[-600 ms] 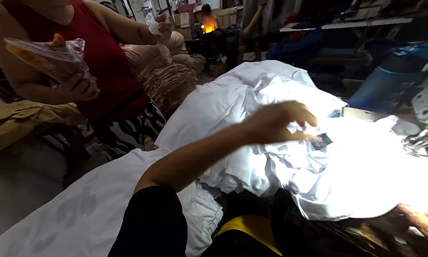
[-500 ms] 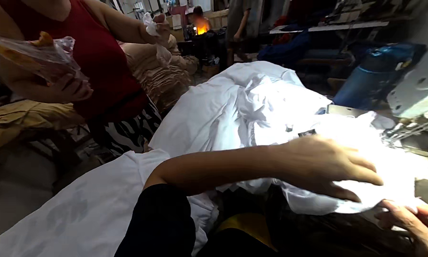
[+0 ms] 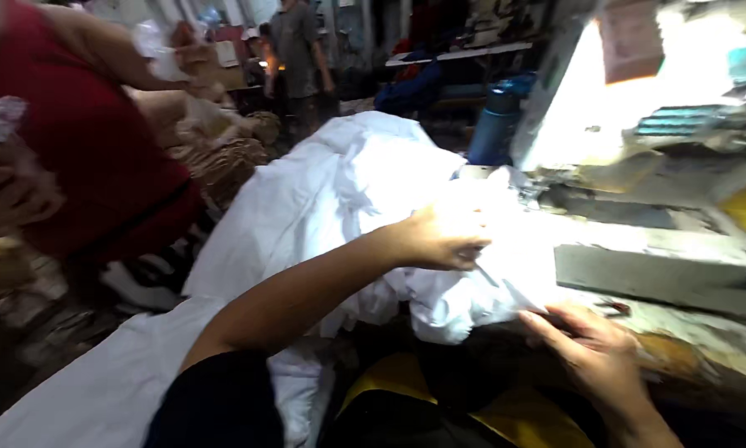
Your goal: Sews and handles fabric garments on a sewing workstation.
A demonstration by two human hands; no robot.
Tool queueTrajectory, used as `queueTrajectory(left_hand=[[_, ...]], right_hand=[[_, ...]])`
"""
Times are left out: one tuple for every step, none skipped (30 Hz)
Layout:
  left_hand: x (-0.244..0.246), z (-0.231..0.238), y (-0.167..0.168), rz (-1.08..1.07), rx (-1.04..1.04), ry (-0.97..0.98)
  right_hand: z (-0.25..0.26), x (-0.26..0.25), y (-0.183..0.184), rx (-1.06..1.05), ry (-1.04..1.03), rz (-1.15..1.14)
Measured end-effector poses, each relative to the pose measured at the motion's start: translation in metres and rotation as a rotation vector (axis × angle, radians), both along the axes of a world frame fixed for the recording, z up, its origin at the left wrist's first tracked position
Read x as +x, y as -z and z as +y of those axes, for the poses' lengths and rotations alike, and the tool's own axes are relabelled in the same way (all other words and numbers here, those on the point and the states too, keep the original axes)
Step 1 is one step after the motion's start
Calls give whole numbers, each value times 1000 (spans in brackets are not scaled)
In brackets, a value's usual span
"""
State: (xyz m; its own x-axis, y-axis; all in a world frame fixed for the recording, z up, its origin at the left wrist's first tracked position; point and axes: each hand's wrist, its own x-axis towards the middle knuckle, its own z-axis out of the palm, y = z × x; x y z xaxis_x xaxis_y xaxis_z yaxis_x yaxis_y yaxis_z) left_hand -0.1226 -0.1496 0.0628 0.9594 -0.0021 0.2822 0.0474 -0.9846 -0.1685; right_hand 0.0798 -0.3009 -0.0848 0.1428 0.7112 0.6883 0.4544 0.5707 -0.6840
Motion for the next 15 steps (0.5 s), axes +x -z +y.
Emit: queueTrajectory(left_hand=[[-1, -5, 0, 9, -16, 18], [0, -10, 1, 24, -29, 35], [2, -16, 2, 39, -31, 52], [4, -21, 4, 41, -15, 68], [6, -27, 8, 25, 6, 85], [7, -32, 14, -8, 20, 109], [8, -38, 24, -46, 14, 127], [8, -43, 38, -78, -2, 129], [6, -46, 54, -95, -13, 107], [3, -42, 71, -100, -4, 62], [0, -33, 85, -130, 13, 12], [-2, -22, 95, -186, 29, -34], [-3, -11, 99, -250, 59, -69], [-5, -5, 99, -292, 91, -100], [-5, -3, 97, -325, 128, -122]], right_hand=[[-3, -2, -2, 5, 22, -23], [-6, -3, -2, 4, 29, -37], [-9, -5, -2, 5, 25, -38], [-11, -6, 0, 14, 20, -35], [-14, -8, 0, 21, 11, -22], [-20, -11, 0, 29, 2, 0], [-27, -14, -2, 30, -8, 29], [-35, -16, -4, 25, -19, 52], [-42, -19, -5, 24, -27, 72], [-46, -21, -5, 26, -27, 79], [-48, -22, -3, 28, -14, 69], [-49, -23, 1, 30, 3, 46], [-48, -24, 5, 31, 14, 22], [-46, -24, 7, 37, 21, 5], [-45, -24, 9, 46, 25, -3]])
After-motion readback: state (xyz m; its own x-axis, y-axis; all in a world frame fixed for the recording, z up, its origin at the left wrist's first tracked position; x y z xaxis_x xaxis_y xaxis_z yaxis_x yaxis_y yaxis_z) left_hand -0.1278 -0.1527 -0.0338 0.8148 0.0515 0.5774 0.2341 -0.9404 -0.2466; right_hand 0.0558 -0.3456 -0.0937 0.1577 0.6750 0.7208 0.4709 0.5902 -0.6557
